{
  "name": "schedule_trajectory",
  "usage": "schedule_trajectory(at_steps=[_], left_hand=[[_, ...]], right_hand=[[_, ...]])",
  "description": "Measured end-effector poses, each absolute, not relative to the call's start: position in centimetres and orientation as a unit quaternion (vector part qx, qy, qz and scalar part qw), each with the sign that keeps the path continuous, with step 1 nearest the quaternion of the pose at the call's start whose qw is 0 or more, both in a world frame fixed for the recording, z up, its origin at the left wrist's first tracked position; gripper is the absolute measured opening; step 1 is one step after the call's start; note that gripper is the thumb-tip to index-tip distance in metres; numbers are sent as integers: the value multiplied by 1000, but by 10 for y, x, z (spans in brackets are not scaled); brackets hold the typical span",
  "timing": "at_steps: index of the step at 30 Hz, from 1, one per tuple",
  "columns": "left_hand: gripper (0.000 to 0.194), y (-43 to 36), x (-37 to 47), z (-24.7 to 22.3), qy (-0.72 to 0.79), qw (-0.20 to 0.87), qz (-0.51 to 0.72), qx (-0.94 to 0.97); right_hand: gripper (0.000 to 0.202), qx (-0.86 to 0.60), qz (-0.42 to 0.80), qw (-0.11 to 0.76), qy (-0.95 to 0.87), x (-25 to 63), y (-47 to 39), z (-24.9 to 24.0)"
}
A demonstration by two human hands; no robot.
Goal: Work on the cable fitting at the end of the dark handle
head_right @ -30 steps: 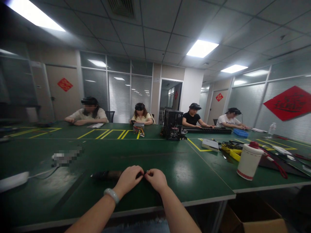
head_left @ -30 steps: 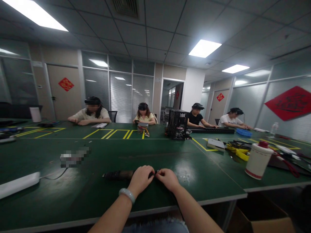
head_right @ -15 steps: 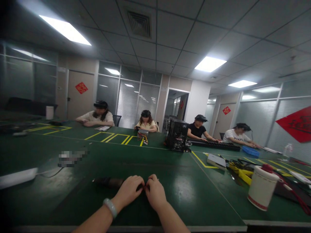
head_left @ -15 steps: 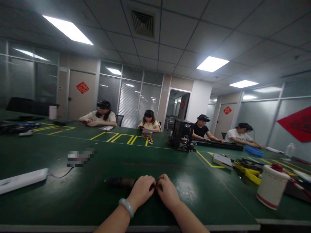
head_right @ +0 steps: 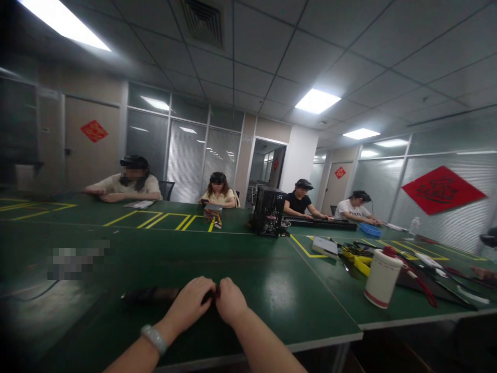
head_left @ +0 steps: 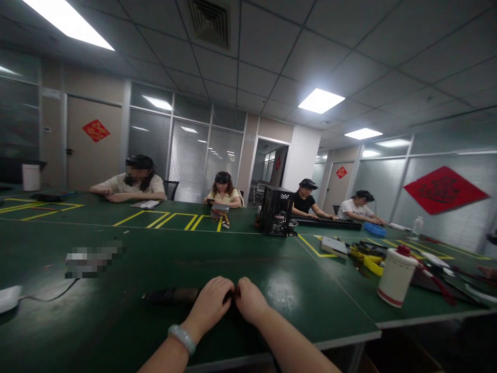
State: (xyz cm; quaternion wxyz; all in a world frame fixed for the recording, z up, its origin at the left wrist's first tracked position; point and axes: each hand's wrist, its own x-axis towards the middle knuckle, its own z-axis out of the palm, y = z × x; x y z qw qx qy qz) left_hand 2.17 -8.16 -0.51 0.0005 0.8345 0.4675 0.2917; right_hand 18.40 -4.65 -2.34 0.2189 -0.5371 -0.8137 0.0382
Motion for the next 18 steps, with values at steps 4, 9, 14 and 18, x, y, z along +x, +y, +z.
schedule_trajectory(at_steps=[4, 9, 14, 18], left_hand=[[25, -79, 18, -9, 449, -28, 331, 829], [36, -74, 12, -14, 471, -39, 356, 806], [39, -72, 8, -16, 494, -9, 348, 796], [39, -69, 6, -22, 518, 43, 312, 795]], right_hand=[[13, -552, 35, 223, -803, 190, -42, -23], [9, -598, 25, 229, -768, 235, -35, -18], [8, -690, 2, 216, -691, 331, -39, -11], [15, -782, -23, 199, -590, 428, -61, -8]])
